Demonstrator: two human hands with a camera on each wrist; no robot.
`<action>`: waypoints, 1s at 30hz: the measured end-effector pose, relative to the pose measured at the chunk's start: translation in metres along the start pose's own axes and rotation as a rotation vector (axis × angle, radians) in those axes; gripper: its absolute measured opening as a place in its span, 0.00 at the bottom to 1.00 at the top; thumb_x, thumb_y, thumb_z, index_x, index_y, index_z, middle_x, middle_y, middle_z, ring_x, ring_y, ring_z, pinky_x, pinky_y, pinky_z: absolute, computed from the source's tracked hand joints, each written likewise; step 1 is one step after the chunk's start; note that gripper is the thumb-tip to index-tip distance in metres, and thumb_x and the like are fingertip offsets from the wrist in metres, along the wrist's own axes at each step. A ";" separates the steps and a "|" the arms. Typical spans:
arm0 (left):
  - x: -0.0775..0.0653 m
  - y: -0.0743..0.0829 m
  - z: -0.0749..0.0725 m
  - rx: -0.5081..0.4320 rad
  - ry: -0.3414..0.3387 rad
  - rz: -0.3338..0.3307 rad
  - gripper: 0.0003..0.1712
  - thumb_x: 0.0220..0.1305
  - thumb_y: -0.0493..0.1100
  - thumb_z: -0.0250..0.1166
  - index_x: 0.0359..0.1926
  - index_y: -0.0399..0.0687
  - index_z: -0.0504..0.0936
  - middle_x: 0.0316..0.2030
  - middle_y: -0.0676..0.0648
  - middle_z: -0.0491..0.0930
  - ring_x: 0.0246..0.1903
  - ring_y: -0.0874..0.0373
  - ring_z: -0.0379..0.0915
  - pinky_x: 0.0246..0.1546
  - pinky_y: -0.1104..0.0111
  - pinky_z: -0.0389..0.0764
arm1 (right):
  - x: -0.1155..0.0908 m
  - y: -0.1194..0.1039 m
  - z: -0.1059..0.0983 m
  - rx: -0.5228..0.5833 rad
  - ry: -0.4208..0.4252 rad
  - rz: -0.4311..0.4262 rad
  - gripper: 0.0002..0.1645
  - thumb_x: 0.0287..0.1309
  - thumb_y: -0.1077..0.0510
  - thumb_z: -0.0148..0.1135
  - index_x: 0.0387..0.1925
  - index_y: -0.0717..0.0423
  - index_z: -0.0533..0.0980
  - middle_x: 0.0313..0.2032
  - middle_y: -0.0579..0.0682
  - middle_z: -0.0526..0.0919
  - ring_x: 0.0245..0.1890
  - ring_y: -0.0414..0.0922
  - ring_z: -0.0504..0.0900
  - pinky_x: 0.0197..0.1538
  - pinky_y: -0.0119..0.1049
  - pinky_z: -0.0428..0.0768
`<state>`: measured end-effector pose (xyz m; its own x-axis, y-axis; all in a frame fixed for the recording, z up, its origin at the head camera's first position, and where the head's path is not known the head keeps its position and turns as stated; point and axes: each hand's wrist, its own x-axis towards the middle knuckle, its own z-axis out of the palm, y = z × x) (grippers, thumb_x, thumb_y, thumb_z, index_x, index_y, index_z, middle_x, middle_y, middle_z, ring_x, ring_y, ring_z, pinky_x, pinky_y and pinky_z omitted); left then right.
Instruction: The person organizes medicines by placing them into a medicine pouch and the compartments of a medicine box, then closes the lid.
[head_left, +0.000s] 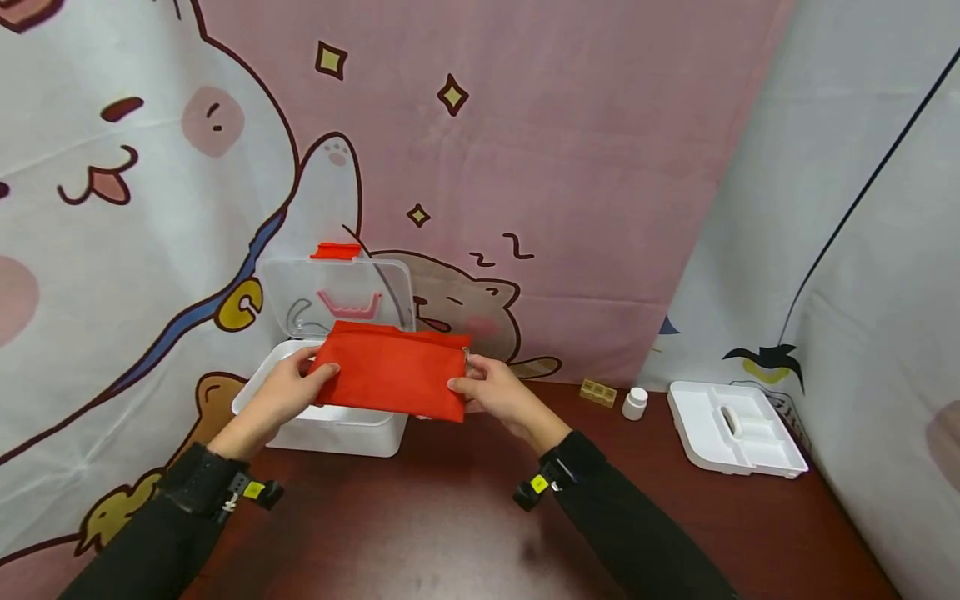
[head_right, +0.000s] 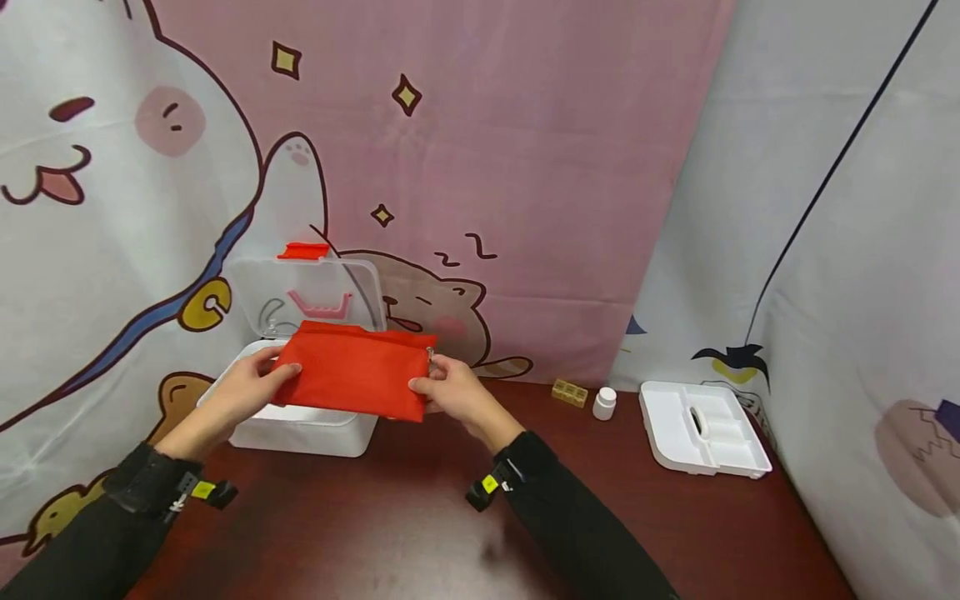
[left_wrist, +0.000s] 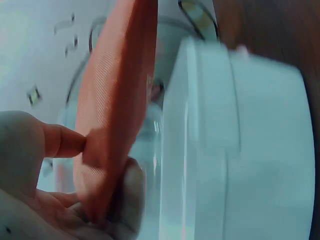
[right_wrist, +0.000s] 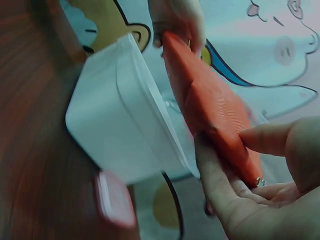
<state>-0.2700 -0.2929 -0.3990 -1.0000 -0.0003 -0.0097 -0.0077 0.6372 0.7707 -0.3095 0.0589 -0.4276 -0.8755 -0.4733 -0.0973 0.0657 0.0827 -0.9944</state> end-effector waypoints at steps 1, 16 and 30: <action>0.003 -0.005 -0.007 0.021 -0.005 -0.027 0.39 0.85 0.57 0.56 0.83 0.36 0.63 0.66 0.26 0.79 0.50 0.45 0.85 0.48 0.61 0.87 | 0.004 -0.002 0.008 0.001 -0.005 0.002 0.34 0.77 0.59 0.66 0.79 0.58 0.69 0.57 0.63 0.88 0.47 0.51 0.93 0.57 0.49 0.92; 0.024 -0.052 -0.063 0.332 -0.031 -0.218 0.43 0.84 0.53 0.47 0.76 0.13 0.58 0.71 0.14 0.63 0.61 0.24 0.68 0.69 0.33 0.73 | 0.052 -0.016 0.080 -0.046 -0.032 0.067 0.41 0.78 0.58 0.62 0.84 0.67 0.60 0.65 0.64 0.84 0.56 0.53 0.94 0.66 0.53 0.85; 0.054 -0.063 -0.077 0.502 -0.104 -0.201 0.38 0.77 0.52 0.54 0.61 0.11 0.72 0.47 0.23 0.78 0.43 0.34 0.75 0.48 0.46 0.81 | 0.059 -0.026 0.099 -0.318 0.057 0.052 0.27 0.75 0.55 0.64 0.67 0.67 0.81 0.55 0.59 0.90 0.41 0.49 0.97 0.54 0.38 0.91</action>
<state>-0.3240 -0.3922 -0.3993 -0.9729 -0.0998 -0.2084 -0.1693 0.9218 0.3488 -0.3152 -0.0573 -0.4117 -0.9008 -0.4121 -0.1366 -0.0334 0.3796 -0.9245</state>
